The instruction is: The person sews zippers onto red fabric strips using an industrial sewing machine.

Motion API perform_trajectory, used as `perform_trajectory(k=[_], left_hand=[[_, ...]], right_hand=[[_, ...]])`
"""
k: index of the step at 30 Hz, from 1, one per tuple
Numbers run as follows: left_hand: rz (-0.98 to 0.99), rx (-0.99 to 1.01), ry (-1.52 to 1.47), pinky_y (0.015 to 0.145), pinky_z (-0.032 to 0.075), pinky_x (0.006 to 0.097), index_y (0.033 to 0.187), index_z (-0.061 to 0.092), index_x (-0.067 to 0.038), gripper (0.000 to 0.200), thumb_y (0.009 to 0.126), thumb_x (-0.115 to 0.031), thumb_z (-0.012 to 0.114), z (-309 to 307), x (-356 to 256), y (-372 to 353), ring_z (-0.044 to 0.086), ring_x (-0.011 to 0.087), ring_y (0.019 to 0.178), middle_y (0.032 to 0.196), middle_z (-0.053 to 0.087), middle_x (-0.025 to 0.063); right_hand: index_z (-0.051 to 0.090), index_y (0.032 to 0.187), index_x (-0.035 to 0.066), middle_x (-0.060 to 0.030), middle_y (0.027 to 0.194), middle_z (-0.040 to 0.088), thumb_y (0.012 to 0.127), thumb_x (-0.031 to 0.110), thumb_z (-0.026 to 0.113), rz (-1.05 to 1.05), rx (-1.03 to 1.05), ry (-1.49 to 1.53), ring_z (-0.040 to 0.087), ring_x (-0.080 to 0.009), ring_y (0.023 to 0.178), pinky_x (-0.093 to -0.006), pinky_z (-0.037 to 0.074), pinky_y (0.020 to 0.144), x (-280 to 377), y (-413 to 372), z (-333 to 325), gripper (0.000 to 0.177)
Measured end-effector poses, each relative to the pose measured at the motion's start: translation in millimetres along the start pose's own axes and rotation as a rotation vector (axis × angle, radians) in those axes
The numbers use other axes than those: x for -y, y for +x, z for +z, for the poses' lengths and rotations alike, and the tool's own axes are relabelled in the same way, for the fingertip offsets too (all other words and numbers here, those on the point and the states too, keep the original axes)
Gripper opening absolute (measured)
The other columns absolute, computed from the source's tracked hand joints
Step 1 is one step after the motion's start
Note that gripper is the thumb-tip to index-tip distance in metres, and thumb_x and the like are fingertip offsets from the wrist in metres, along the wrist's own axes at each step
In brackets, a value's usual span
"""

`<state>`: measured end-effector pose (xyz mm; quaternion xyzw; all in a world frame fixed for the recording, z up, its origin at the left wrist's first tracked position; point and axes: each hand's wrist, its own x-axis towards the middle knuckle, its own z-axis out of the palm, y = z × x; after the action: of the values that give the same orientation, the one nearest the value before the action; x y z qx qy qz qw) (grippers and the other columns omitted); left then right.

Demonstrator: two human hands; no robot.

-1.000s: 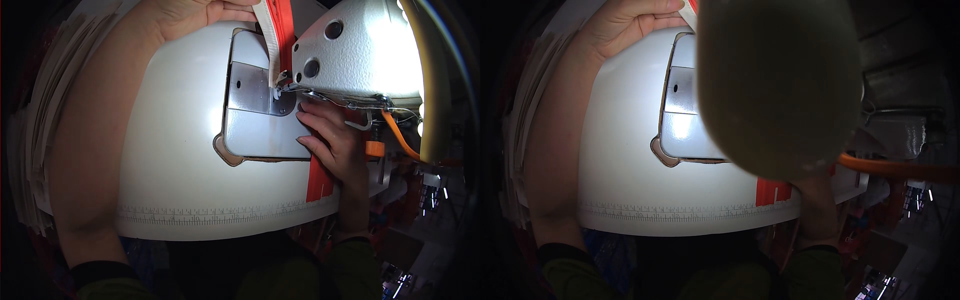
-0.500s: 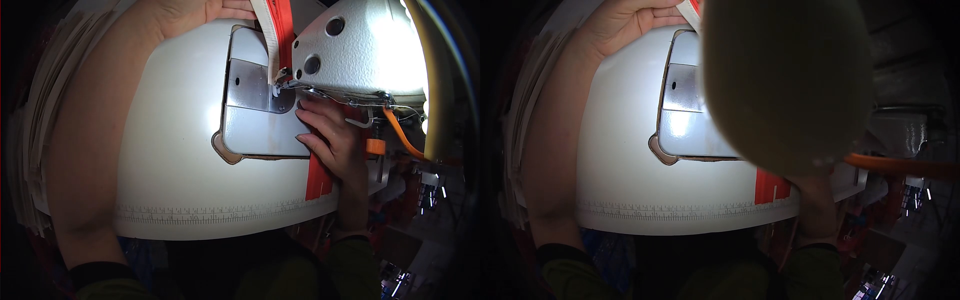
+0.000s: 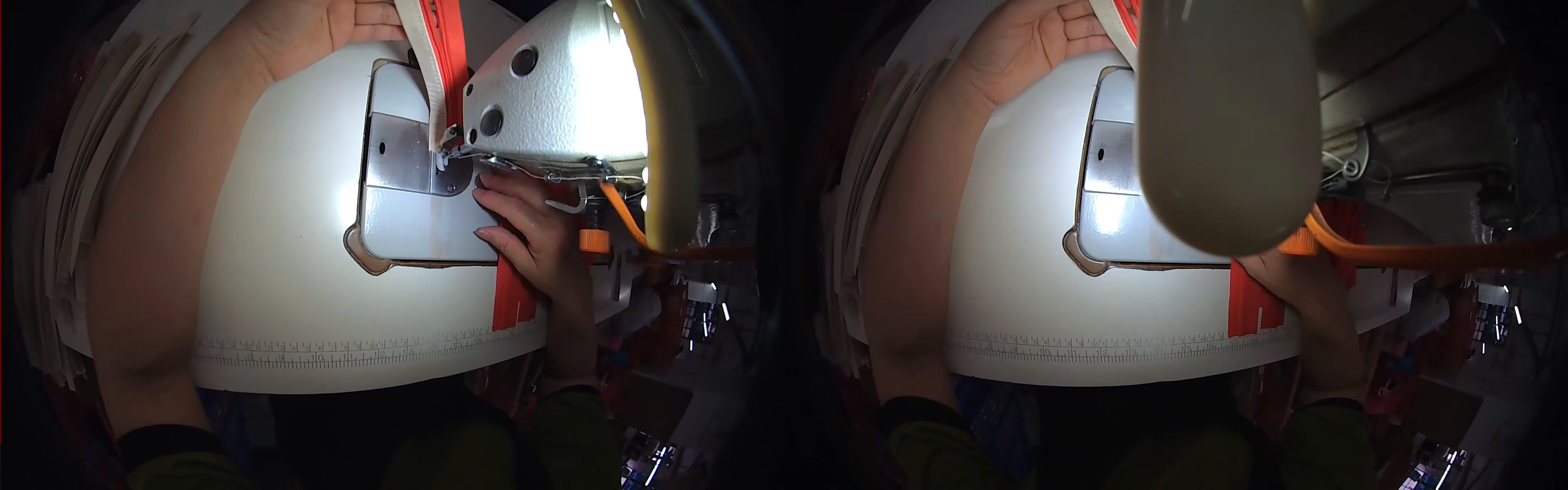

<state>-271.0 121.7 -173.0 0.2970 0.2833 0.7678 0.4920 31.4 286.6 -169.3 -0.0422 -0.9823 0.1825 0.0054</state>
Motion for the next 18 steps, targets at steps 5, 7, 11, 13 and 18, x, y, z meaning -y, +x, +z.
perform_trajectory(k=[5, 7, 11, 13, 18], left_hand=[[0.118, -0.073, 0.081, 0.097, 0.05, 0.0418, 0.113, 0.061, 0.004, 0.03, 0.09, -0.013, 0.055, -1.3, -2.4, -0.4, 0.067, 0.0282, 0.101, 0.109, 0.068, 0.0193], [0.095, -0.062, 0.05, 0.097, 0.049, 0.0424, 0.113, 0.06, 0.005, 0.031, 0.087, -0.012, 0.055, -0.4, -3.2, -1.0, 0.066, 0.0292, 0.102, 0.11, 0.068, 0.0198], [0.079, -0.071, 0.017, 0.098, 0.049, 0.0432, 0.113, 0.06, 0.006, 0.033, 0.085, -0.011, 0.055, 2.5, -4.7, -1.3, 0.065, 0.0304, 0.104, 0.11, 0.067, 0.0206], [0.074, -0.077, 0.004, 0.098, 0.048, 0.0435, 0.113, 0.06, 0.006, 0.034, 0.084, -0.011, 0.055, 2.2, -4.9, -0.9, 0.065, 0.0307, 0.105, 0.11, 0.067, 0.0209], [0.085, -0.089, -0.032, 0.098, 0.048, 0.0437, 0.113, 0.06, 0.005, 0.032, 0.086, -0.011, 0.055, 3.6, -3.9, -1.3, 0.065, 0.0305, 0.104, 0.109, 0.067, 0.0205]], right_hand=[[0.065, 0.114, 0.001, -0.0151, 0.123, 0.062, 0.078, 0.006, 0.074, -0.056, -0.008, -0.042, 0.059, -0.0296, 0.115, -0.0367, 0.048, 0.096, 0.5, 0.3, 1.1, 0.037], [0.066, 0.113, 0.0, -0.015, 0.123, 0.062, 0.078, 0.006, 0.074, -0.054, -0.018, -0.02, 0.059, -0.0294, 0.116, -0.0369, 0.047, 0.097, 0.3, 0.3, 2.1, 0.037], [0.066, 0.113, 0.001, -0.0151, 0.124, 0.062, 0.077, 0.006, 0.075, -0.004, 0.002, 0.003, 0.059, -0.0292, 0.116, -0.0369, 0.047, 0.097, 0.9, -1.4, 2.7, 0.038], [0.066, 0.113, 0.001, -0.0151, 0.124, 0.062, 0.077, 0.006, 0.075, -0.003, 0.003, 0.003, 0.059, -0.0292, 0.115, -0.0369, 0.048, 0.096, 1.3, -0.5, 1.8, 0.038], [0.067, 0.114, 0.002, -0.0148, 0.124, 0.062, 0.076, 0.006, 0.075, 0.001, 0.005, 0.013, 0.059, -0.0292, 0.115, -0.037, 0.048, 0.096, 0.9, -1.7, 1.8, 0.039]])
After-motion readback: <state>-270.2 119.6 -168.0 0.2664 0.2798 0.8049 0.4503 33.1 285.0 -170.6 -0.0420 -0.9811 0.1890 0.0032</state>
